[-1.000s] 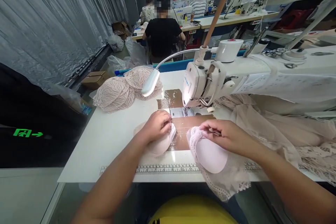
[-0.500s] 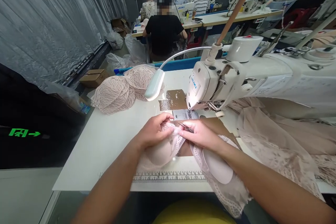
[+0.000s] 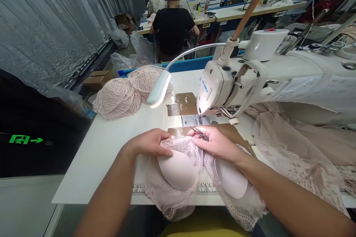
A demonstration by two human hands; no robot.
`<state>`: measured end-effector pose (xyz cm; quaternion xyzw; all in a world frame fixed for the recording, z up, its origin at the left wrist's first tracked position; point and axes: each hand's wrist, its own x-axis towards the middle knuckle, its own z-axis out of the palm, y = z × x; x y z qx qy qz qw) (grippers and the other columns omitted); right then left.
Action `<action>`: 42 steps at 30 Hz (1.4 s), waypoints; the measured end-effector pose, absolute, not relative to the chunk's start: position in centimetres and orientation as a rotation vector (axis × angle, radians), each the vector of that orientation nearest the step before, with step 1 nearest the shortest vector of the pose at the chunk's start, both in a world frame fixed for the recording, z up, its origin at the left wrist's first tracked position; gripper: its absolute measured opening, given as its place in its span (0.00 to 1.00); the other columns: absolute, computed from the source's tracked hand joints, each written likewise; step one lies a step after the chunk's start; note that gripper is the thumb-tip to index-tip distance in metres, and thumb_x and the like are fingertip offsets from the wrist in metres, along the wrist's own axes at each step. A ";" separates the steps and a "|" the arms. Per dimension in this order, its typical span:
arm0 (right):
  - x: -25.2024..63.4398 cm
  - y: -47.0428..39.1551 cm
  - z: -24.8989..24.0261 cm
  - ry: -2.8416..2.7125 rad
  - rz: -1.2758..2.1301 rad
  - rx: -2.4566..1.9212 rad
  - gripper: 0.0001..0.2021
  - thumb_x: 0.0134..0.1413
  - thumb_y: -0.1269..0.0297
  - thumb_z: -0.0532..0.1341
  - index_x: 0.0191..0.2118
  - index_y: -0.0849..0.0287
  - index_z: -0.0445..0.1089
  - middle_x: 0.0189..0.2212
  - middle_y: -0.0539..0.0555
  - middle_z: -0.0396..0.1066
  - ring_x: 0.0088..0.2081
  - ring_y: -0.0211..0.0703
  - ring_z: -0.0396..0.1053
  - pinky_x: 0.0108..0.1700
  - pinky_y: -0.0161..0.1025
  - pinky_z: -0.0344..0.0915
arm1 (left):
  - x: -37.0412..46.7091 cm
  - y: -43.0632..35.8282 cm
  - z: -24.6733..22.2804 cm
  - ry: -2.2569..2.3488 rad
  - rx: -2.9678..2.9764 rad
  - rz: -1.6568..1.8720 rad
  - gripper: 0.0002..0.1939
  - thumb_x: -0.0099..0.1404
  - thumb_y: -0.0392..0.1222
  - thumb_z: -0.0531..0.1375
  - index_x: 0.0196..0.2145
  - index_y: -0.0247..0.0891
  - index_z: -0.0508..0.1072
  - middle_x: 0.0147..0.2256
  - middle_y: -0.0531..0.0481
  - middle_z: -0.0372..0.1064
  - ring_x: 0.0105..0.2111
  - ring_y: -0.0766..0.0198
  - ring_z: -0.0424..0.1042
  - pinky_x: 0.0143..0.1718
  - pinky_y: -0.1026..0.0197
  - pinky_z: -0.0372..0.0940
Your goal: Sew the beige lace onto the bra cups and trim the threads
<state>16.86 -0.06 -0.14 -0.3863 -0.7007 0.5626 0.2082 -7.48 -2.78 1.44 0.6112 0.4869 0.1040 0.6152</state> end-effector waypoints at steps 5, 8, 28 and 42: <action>17.1 -0.1 -0.3 -2.178 1.655 -0.981 0.10 0.52 0.62 0.58 0.38 0.59 0.71 0.27 0.49 0.67 0.26 0.36 0.62 0.28 0.34 0.59 | -8.5 -2.8 1.9 1.166 1.474 0.333 0.10 0.54 0.42 0.62 0.34 0.35 0.72 0.29 0.53 0.64 0.29 0.66 0.63 0.30 0.65 0.55; 17.0 0.3 -0.5 -2.183 1.588 -0.952 0.13 0.57 0.56 0.55 0.32 0.60 0.70 0.27 0.50 0.67 0.28 0.37 0.63 0.30 0.35 0.59 | -7.7 -2.8 1.5 1.171 1.443 0.526 0.16 0.56 0.41 0.62 0.43 0.36 0.70 0.31 0.52 0.62 0.31 0.65 0.62 0.34 0.64 0.58; 16.3 -0.1 -0.8 -2.046 1.337 -0.926 0.08 0.57 0.63 0.55 0.33 0.60 0.70 0.30 0.51 0.70 0.34 0.42 0.66 0.38 0.38 0.62 | -3.6 -3.3 -0.4 1.192 1.339 0.699 0.14 0.58 0.49 0.62 0.30 0.33 0.70 0.26 0.54 0.61 0.27 0.70 0.60 0.26 0.68 0.55; 17.6 0.8 -0.7 -2.065 1.324 -0.901 0.17 0.57 0.56 0.56 0.48 0.58 0.72 0.43 0.57 0.73 0.48 0.48 0.68 0.52 0.45 0.63 | -3.3 -3.6 0.2 1.163 1.096 0.799 0.16 0.55 0.49 0.65 0.33 0.32 0.77 0.30 0.45 0.73 0.30 0.61 0.71 0.31 0.61 0.65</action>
